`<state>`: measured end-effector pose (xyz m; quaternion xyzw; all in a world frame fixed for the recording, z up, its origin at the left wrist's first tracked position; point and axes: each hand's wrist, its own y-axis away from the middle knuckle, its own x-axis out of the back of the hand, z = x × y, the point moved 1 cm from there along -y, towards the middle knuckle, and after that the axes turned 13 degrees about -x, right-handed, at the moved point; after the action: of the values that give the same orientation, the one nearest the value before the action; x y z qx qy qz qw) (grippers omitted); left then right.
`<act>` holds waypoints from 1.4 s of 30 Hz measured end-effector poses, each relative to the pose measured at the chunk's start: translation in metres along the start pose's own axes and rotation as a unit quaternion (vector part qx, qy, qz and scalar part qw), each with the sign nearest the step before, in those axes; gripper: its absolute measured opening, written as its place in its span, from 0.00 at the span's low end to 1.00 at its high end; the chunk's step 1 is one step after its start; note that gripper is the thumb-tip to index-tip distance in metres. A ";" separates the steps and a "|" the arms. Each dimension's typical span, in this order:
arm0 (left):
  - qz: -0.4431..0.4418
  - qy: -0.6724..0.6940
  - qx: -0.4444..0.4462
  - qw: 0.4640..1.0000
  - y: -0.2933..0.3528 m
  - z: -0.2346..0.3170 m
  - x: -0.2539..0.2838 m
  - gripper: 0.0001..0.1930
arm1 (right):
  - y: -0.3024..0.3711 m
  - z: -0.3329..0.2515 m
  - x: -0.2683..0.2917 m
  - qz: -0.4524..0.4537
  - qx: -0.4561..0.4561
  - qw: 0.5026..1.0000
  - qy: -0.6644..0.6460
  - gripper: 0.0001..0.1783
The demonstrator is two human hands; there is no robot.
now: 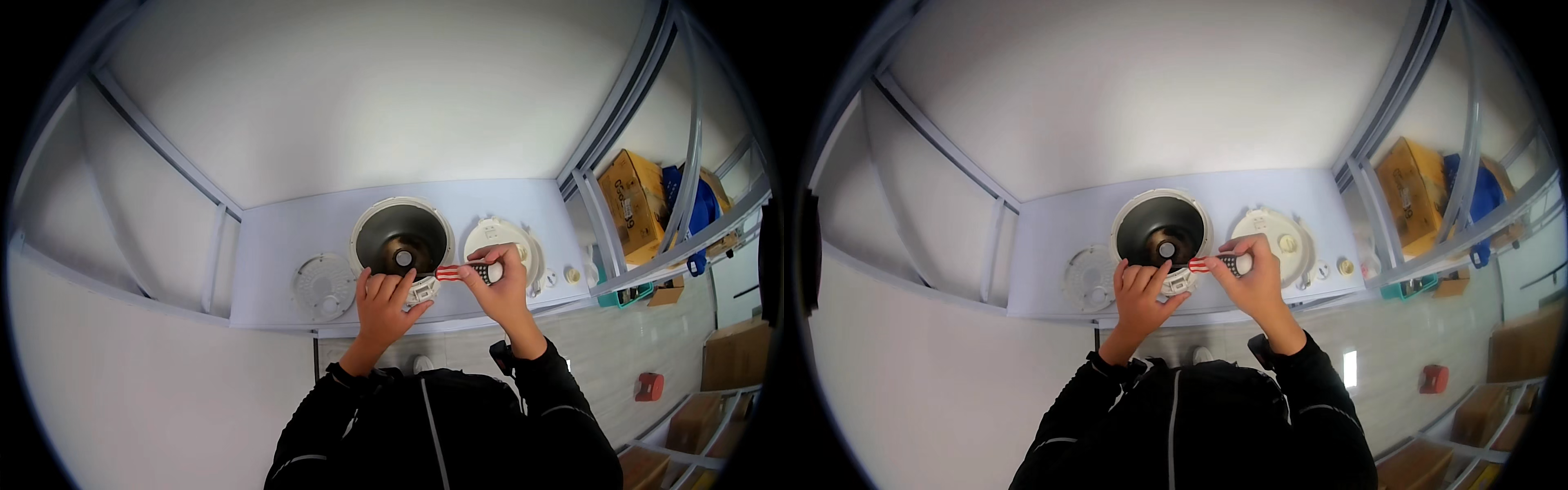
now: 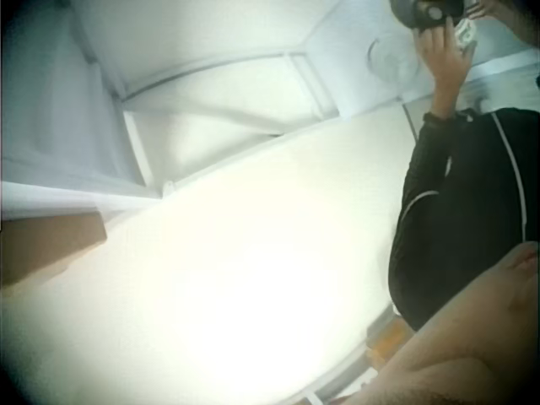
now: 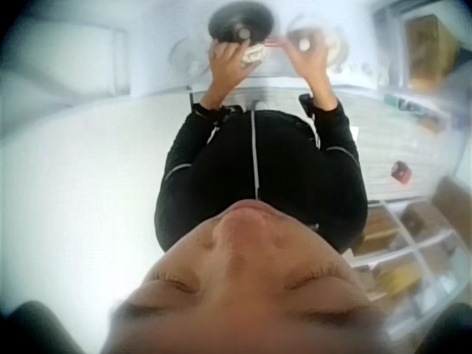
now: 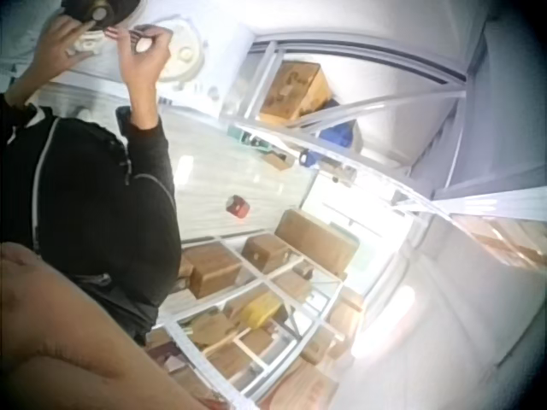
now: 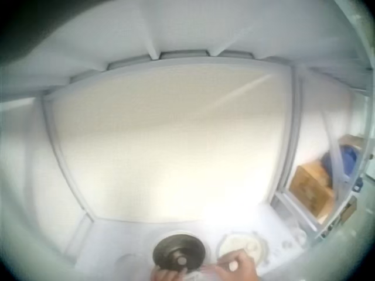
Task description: The person uses a screwdriver to remove screws from a white plastic lid and then from a cylindrical container. The person removes the lid and places it aside, then continues to unscrew components inside the container.
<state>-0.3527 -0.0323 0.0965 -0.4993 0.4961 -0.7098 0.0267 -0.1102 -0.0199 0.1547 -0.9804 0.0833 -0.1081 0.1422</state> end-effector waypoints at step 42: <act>-0.122 0.659 0.351 0.654 0.056 0.057 -0.036 0.16 | 0.191 -0.018 -0.023 0.007 -0.216 0.972 0.097 0.21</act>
<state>-0.3179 -0.0802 0.0316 0.0894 0.0319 -0.9707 -0.2208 -0.1615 -0.2009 0.1100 -0.9722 0.1247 -0.1808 -0.0811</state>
